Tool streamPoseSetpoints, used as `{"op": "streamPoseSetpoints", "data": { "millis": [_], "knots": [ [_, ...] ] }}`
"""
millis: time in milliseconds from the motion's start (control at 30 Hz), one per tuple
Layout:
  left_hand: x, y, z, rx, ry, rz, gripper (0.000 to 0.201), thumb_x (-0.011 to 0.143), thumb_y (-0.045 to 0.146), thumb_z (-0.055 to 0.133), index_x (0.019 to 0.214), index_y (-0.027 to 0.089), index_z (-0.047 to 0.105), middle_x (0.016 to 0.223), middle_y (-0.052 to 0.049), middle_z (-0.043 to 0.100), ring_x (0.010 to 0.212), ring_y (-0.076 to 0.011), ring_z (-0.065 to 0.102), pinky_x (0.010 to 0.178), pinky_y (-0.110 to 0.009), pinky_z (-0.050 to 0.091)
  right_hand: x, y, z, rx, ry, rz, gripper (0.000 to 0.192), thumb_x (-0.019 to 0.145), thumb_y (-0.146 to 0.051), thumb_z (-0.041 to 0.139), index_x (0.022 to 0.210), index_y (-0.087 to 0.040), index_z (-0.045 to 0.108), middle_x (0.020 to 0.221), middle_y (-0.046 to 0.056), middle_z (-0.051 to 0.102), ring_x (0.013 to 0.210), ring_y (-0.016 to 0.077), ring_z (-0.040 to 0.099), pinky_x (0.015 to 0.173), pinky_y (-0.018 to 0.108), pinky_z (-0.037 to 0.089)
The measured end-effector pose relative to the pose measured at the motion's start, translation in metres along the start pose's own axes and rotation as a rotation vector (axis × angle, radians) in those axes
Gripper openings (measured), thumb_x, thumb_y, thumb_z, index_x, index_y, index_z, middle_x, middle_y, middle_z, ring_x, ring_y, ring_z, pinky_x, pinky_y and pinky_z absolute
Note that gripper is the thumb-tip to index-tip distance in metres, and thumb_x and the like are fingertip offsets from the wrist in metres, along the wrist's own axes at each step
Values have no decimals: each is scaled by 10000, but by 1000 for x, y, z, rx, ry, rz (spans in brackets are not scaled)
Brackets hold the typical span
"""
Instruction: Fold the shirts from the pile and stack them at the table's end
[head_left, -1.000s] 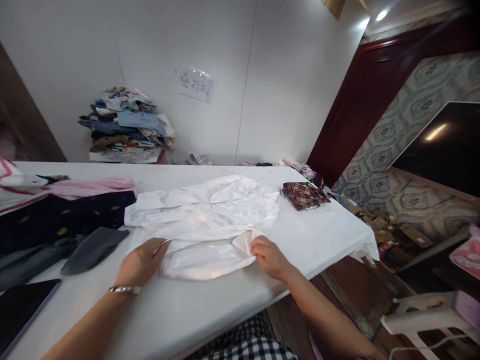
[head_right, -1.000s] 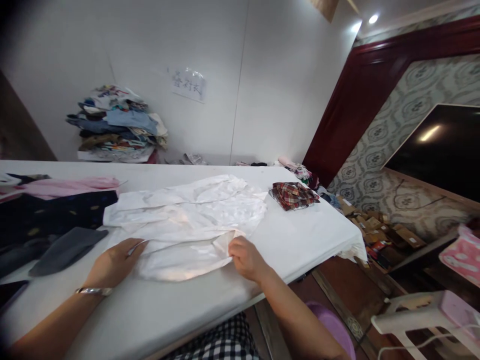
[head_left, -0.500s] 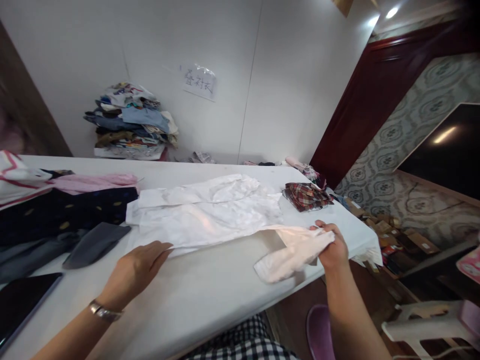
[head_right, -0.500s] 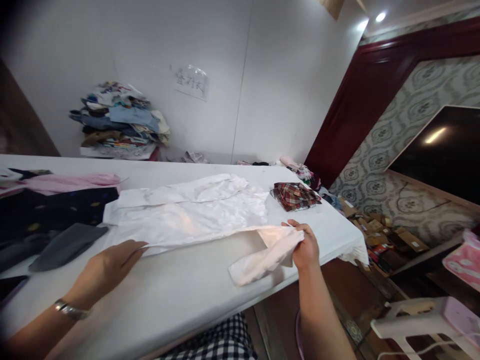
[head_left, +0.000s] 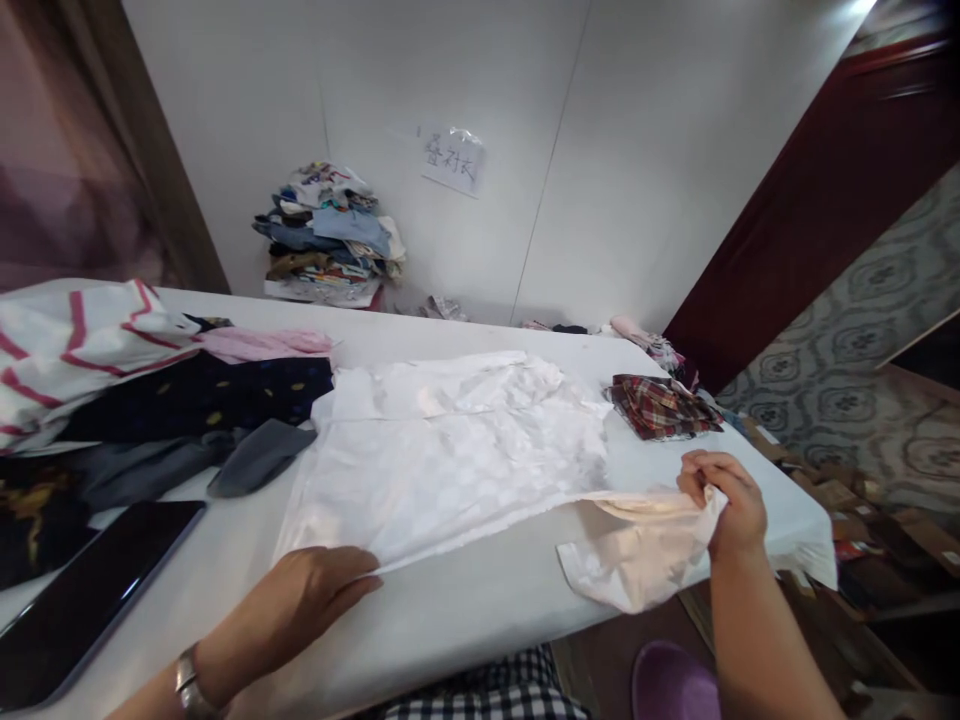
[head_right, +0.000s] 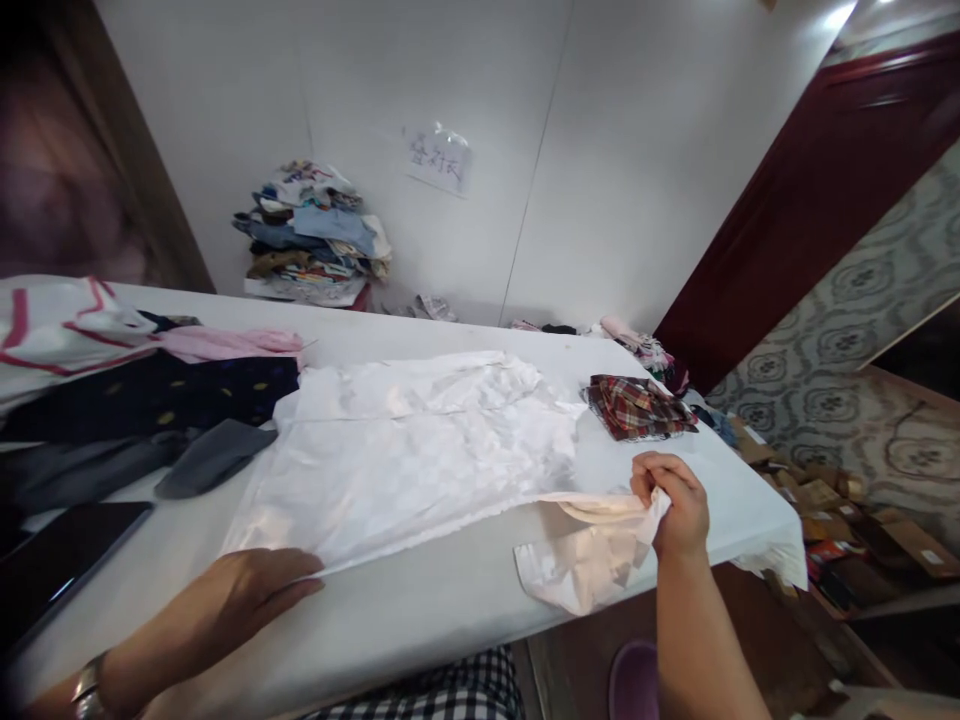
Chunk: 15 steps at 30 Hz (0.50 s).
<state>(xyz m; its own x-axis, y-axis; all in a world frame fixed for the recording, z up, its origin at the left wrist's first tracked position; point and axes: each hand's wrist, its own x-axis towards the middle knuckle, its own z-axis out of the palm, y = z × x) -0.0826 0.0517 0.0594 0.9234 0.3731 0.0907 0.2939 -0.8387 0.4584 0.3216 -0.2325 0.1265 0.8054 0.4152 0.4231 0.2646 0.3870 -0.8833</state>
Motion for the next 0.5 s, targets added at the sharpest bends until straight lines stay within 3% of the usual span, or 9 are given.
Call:
{"op": "streamPoseSetpoints", "data": {
  "millis": [100,167,267,333,400,500],
  "knots": [
    [17,-4,-18,-148,-217,-105,431,935,482,368,773,202,653,722,2,649,681,-139,581,625,-229,414,43,-3,17,-84,-96,18,160,727,-281,677,860,-191,686,624,15,635,369,71,414,385,218,278],
    [37,-16,-33,-215,-250,-167,459,909,522,393,729,175,632,678,8,602,652,-131,530,590,-221,380,84,0,41,-157,-173,22,224,718,-329,695,890,-185,685,600,11,630,392,86,442,389,220,290],
    [81,-45,-57,-269,-269,-246,485,863,562,444,725,133,625,658,20,574,653,-121,499,592,-208,369,158,15,94,-336,-249,-4,285,726,-392,679,909,-173,687,612,7,636,460,104,496,444,232,376],
    [110,-66,-71,-246,-231,-341,499,867,541,430,811,94,645,702,14,601,699,-131,519,634,-211,391,201,32,134,-491,-292,-66,311,744,-405,648,941,-168,688,734,33,682,637,144,598,601,269,483],
    [132,-84,-81,-162,-117,-426,521,882,503,399,924,51,653,781,-8,641,772,-151,548,699,-227,409,229,51,168,-619,-313,-117,396,759,-410,632,1070,-166,661,945,76,705,873,193,640,799,340,507],
    [139,-104,-84,-46,22,-511,553,892,491,369,1071,39,632,931,-47,683,872,-177,583,786,-251,413,233,78,190,-733,-358,-213,436,817,-402,573,1189,-177,613,1166,101,663,1097,221,593,956,398,458]
  ]
}}
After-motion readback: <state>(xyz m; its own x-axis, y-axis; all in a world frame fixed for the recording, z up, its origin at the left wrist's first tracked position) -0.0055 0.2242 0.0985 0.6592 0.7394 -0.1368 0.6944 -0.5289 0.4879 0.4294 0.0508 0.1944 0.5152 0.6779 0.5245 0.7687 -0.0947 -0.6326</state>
